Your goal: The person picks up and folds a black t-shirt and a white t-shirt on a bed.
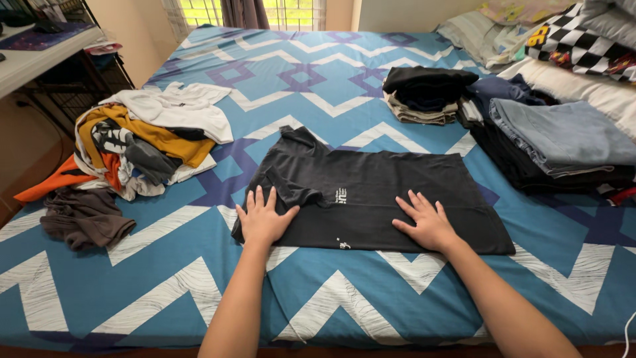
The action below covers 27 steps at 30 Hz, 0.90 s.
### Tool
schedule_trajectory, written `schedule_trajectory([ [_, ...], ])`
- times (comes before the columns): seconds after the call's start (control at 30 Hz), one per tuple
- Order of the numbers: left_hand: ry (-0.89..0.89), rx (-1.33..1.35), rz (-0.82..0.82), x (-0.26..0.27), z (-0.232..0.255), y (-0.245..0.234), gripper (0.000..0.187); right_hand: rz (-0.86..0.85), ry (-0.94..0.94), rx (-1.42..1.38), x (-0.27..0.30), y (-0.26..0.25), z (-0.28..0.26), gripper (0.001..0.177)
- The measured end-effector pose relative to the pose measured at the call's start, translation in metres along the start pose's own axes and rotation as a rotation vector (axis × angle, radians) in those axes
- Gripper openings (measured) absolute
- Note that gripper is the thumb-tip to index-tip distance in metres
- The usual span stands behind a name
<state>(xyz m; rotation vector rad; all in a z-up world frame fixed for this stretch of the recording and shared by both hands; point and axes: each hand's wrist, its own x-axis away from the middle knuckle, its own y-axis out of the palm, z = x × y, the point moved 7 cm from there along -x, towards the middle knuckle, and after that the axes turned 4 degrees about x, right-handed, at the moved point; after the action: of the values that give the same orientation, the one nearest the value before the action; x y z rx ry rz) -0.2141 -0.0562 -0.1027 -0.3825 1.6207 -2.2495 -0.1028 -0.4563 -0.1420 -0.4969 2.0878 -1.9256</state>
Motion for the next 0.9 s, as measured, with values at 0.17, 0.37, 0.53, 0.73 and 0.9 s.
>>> schedule_trajectory([
  [0.17, -0.02, -0.047, 0.004, 0.003, 0.007, -0.002, 0.098, -0.047, 0.103, 0.038, -0.028, 0.017, -0.006, 0.083],
  [0.37, 0.072, -0.068, 0.141, -0.009, 0.017, -0.002, 0.095, 0.09, -0.179, -0.065, -0.087, 0.021, -0.109, 0.088],
  [0.53, 0.301, 0.181, 0.368, -0.037, 0.024, -0.007, 0.093, 0.217, -0.362, -0.471, -0.11, -0.008, -0.195, 0.086],
  [0.73, 0.151, 0.331, 0.283, -0.086, 0.012, -0.004, 0.095, 0.349, -0.413, -0.563, -0.158, 0.007, -0.219, 0.035],
  [0.9, 0.137, 0.383, 0.259, -0.139, -0.008, 0.006, 0.072, 0.495, -0.19, -0.662, -0.188, 0.018, -0.194, 0.033],
])
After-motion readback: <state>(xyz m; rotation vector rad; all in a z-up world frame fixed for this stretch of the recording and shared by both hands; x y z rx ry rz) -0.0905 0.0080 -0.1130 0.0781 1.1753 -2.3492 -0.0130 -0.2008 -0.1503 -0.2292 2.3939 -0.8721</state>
